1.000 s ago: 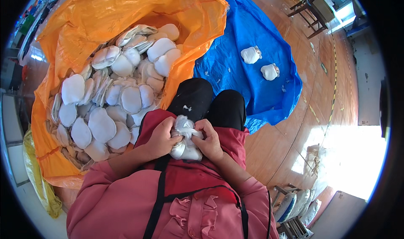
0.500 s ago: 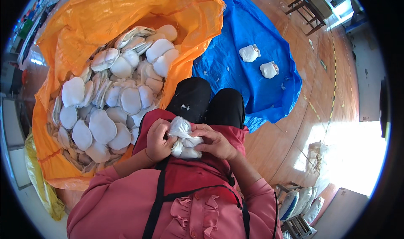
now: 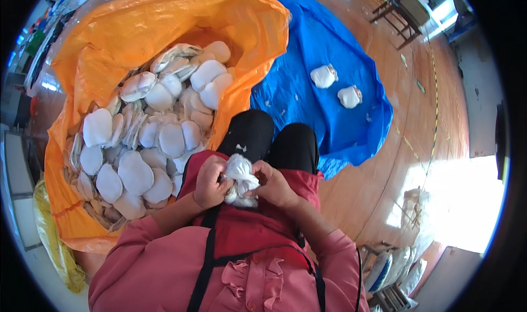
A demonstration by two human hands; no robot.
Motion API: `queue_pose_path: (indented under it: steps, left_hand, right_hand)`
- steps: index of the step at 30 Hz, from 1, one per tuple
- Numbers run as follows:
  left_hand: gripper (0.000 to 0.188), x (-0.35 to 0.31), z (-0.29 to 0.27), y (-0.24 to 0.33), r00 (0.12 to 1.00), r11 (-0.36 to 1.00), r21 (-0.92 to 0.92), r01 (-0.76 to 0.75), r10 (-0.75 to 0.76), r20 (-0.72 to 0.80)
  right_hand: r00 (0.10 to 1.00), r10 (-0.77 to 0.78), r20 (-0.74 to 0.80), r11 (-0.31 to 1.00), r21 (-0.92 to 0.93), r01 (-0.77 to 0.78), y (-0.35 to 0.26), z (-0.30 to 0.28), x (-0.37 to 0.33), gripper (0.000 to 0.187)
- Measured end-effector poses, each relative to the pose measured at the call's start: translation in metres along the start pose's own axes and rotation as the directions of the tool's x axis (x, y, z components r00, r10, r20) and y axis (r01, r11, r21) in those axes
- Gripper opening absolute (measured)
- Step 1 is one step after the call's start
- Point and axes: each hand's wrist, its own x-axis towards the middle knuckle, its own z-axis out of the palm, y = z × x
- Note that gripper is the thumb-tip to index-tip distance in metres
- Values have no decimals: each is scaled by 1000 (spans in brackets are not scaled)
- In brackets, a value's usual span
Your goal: The person sits on the floor and repeatedly stuffs white fabric pieces with a soft white filling, then ties them closed. The finished stuffed items are placed on a blue tarp beside the work area.
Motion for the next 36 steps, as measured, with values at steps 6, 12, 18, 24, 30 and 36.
queue_pose_path:
  steps: [6,12,18,24,30,36]
  left_hand:
    - [26,-3,-5,1,993,998,35,48,-52,102]
    - [28,-9,-15,6,998,1000,0,-3,3,61]
    - [30,-18,-26,10,983,998,23,-62,57,177]
    - [33,-13,-41,14,969,997,-12,-81,82,234]
    - [38,28,-50,36,859,974,137,181,-224,461]
    - [34,72,-52,26,555,979,184,88,-201,807]
  right_hand:
    - [996,-84,-21,916,-394,69,0,-1,-1,47]
    - [993,-61,-98,975,-220,39,4,14,-5,49]
    - [989,-70,-130,971,-237,38,28,1,-8,48]
    - [975,-101,-199,966,-254,48,37,0,0,40]
    - [913,-387,-129,776,-581,247,16,27,8,30]
    - [844,-535,-35,551,-772,317,4,39,11,30]
